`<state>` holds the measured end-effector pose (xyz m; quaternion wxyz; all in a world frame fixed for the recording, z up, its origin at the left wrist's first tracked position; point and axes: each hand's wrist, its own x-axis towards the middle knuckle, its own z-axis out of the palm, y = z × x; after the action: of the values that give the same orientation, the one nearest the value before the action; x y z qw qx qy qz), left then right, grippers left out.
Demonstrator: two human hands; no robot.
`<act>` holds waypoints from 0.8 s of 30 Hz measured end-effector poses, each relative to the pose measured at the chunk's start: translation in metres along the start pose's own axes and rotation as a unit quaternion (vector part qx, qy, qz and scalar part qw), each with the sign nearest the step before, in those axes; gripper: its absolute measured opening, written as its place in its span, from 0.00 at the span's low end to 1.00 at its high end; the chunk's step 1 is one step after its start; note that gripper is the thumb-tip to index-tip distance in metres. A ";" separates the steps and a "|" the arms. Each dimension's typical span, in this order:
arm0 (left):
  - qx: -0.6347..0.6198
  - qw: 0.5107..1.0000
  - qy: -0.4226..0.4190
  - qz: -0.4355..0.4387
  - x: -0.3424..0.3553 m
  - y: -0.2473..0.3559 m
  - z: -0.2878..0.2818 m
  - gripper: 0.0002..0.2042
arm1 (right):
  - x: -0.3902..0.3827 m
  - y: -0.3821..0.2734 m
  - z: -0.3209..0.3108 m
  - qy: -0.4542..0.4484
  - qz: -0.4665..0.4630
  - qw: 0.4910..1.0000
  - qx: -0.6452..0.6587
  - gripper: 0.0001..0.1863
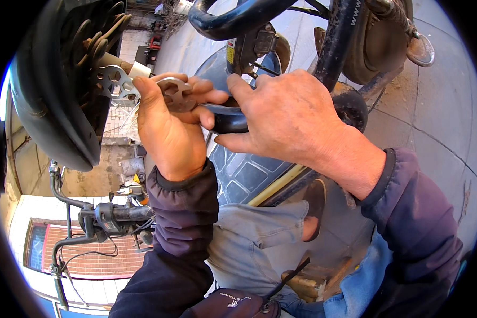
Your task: The person uses a multi-bit wrench to loosen and remove a bolt from the motorcycle seat mounting area. They then lift the seat off the frame and place it on the ground. Finally, they use the wrench to adjust a bolt on the exposed seat mounting bracket.
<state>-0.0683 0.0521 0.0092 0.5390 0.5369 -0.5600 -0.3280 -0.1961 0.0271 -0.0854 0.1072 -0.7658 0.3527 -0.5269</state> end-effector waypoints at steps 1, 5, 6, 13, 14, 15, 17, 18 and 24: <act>-0.009 1.000 0.005 0.012 0.002 -0.001 0.004 0.28 | 0.000 0.000 0.000 -0.008 -0.001 1.000 -0.005 0.31; -0.036 0.998 0.006 0.053 0.010 -0.008 0.011 0.28 | 0.001 -0.001 0.002 -0.012 -0.002 1.000 -0.015 0.32; -0.048 0.997 0.000 0.054 0.012 -0.011 0.009 0.28 | 0.002 -0.001 0.003 -0.007 -0.002 1.000 -0.015 0.32; -0.082 0.995 -0.049 -0.001 -0.003 -0.002 -0.008 0.25 | 0.001 0.003 -0.002 -0.027 -0.005 0.999 -0.021 0.34; -0.042 0.997 -0.057 -0.010 -0.007 -0.002 -0.010 0.25 | 0.001 0.003 -0.001 -0.021 -0.001 1.000 -0.020 0.34; -0.003 0.998 -0.065 -0.018 -0.011 -0.001 -0.012 0.25 | 0.000 0.003 0.000 -0.015 0.003 1.000 -0.019 0.35; 0.075 0.993 -0.082 -0.032 -0.017 0.003 -0.016 0.25 | 0.001 0.003 0.000 -0.012 -0.004 1.000 -0.020 0.35; 0.128 0.988 -0.081 -0.013 -0.019 0.005 -0.019 0.24 | 0.000 0.004 -0.001 -0.010 -0.007 1.000 -0.021 0.35; 0.182 0.982 -0.046 -0.004 -0.024 0.009 -0.027 0.24 | 0.001 0.006 -0.003 -0.021 -0.017 1.000 0.002 0.36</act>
<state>-0.0480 0.0823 0.0174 0.4045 0.6125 -0.6325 -0.2473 -0.2011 0.0229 -0.0864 0.1072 -0.7825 0.3366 -0.5128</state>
